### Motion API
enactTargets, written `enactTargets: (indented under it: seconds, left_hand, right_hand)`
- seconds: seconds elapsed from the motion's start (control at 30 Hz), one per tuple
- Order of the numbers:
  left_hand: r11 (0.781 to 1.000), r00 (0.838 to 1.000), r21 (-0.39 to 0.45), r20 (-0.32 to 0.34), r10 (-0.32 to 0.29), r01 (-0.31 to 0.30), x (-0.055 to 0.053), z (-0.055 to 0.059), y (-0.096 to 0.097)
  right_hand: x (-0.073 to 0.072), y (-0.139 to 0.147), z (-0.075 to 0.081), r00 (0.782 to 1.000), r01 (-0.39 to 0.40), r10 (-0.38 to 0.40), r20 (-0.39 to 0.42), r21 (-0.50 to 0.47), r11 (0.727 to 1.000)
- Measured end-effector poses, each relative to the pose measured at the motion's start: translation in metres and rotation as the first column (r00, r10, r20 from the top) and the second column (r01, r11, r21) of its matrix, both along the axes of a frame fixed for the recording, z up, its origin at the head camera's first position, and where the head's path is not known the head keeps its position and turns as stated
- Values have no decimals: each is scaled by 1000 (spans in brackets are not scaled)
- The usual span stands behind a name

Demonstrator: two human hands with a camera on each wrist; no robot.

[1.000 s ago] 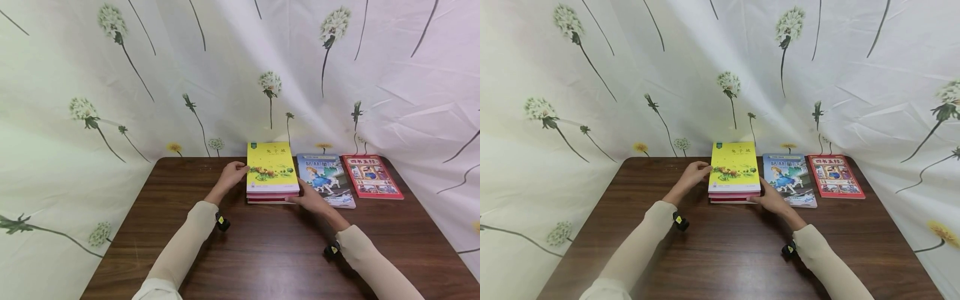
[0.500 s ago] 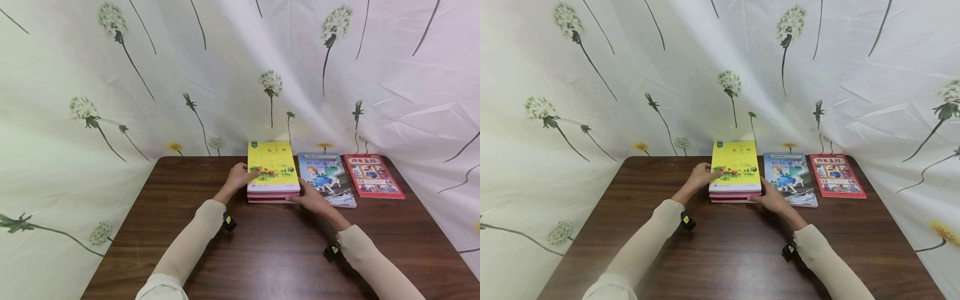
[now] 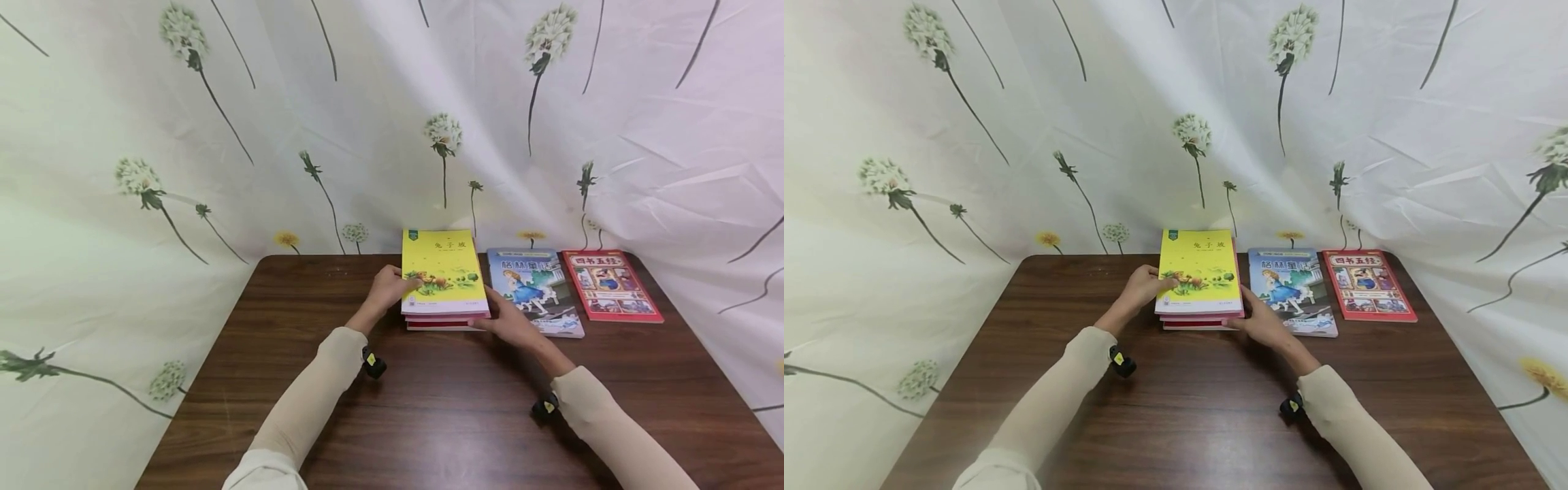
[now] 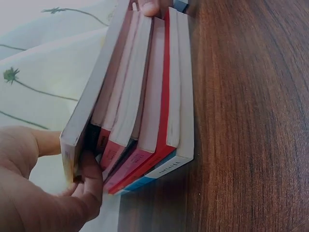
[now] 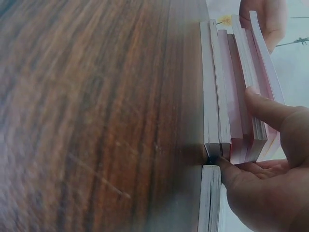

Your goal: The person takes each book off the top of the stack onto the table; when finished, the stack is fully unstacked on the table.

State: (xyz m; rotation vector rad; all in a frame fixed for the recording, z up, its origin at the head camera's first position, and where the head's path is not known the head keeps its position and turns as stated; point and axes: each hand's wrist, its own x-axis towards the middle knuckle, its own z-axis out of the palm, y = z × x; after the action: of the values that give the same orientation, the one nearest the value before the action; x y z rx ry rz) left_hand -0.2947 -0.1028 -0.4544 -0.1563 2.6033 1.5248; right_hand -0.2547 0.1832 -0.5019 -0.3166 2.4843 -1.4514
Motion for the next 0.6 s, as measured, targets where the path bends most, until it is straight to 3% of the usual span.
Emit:
enactTargets:
  seconds: [0.13, 0.3, 0.47, 0.6]
  left_hand:
    - [993, 1000, 120, 4, -4, 4, -1, 2, -5]
    - [966, 1000, 259, -17, -5, 9, 1, 7, -11]
    - [960, 999, 278, -39, -31, 40, 4, 8, -15]
    - [951, 997, 308, -71, -12, 34, 7, 10, -18]
  right_hand:
    - [0, 1, 0, 1000, -15, 15, -2, -6, 1000]
    - [0, 1, 1, 1000, -4, 4, 7, -6, 1000]
    - [1, 0, 2, 1000, -9, 9, 9, -11, 1000]
    - [2, -1, 4, 1000, -21, 21, 5, -19, 1000]
